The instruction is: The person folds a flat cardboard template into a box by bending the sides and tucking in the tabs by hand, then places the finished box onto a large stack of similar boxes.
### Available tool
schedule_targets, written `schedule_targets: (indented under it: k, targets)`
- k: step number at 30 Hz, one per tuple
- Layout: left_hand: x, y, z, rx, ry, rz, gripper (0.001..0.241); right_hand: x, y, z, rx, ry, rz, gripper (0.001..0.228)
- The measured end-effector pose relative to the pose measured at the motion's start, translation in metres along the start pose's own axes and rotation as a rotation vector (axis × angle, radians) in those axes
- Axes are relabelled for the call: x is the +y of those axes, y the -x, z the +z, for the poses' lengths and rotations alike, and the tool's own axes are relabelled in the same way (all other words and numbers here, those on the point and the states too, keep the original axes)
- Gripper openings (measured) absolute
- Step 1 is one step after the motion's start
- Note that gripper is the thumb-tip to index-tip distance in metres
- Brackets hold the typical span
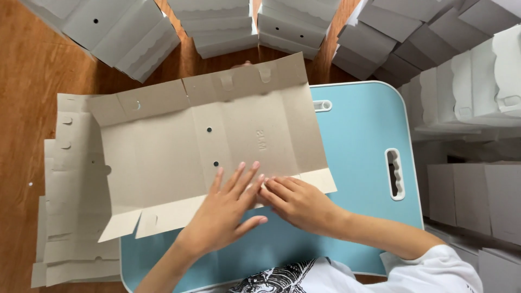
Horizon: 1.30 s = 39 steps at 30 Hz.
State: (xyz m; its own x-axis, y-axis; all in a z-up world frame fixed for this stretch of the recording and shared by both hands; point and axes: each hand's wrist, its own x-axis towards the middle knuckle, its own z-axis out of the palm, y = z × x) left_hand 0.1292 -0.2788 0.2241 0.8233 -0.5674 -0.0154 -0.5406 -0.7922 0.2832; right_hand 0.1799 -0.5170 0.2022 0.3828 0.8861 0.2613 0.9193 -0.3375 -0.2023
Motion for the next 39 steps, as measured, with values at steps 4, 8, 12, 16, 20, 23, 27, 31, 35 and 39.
schedule_targets:
  k: [4, 8, 12, 16, 20, 23, 27, 31, 35, 39]
  targets:
    - [0.002, -0.013, 0.048, 0.009, -0.19, -0.008, 0.091, 0.032, 0.039, -0.004, -0.334, -0.176, -0.001, 0.09]
    - [0.005, -0.017, 0.066, 0.136, -0.276, -0.055, 0.097, 0.058, 0.054, -0.026, -0.183, -0.284, 0.208, 0.066]
    - [0.012, -0.019, 0.068, 0.186, -0.224, -0.095, 0.092, 0.085, 0.059, -0.039, 0.103, -0.495, 0.305, 0.015]
    - [0.014, -0.022, 0.065, 0.192, -0.24, -0.107, 0.095, 0.098, 0.06, -0.014, 0.197, -0.525, 0.533, 0.024]
    - [0.015, -0.022, 0.063, 0.191, -0.225, -0.116, 0.095, 0.099, 0.056, 0.01, 0.312, -0.277, 0.505, 0.039]
    - [0.015, -0.023, 0.062, 0.186, -0.215, -0.126, 0.094, 0.097, 0.053, 0.011, 0.343, -0.031, 0.405, 0.031]
    - [0.016, -0.025, 0.058, 0.188, -0.213, -0.135, 0.093, 0.094, 0.035, -0.002, 0.3, -0.047, 0.205, 0.01]
    - [0.015, -0.025, 0.06, 0.184, -0.215, -0.134, 0.093, 0.101, 0.041, 0.0, 0.249, -0.194, 0.274, 0.019]
    - [0.016, -0.026, 0.059, 0.186, -0.218, -0.137, 0.092, 0.102, 0.037, -0.004, 0.185, -0.26, 0.359, 0.017]
    - [0.016, -0.028, 0.056, 0.185, -0.231, -0.133, 0.093, 0.106, 0.034, -0.008, 0.005, -0.301, 0.444, 0.023]
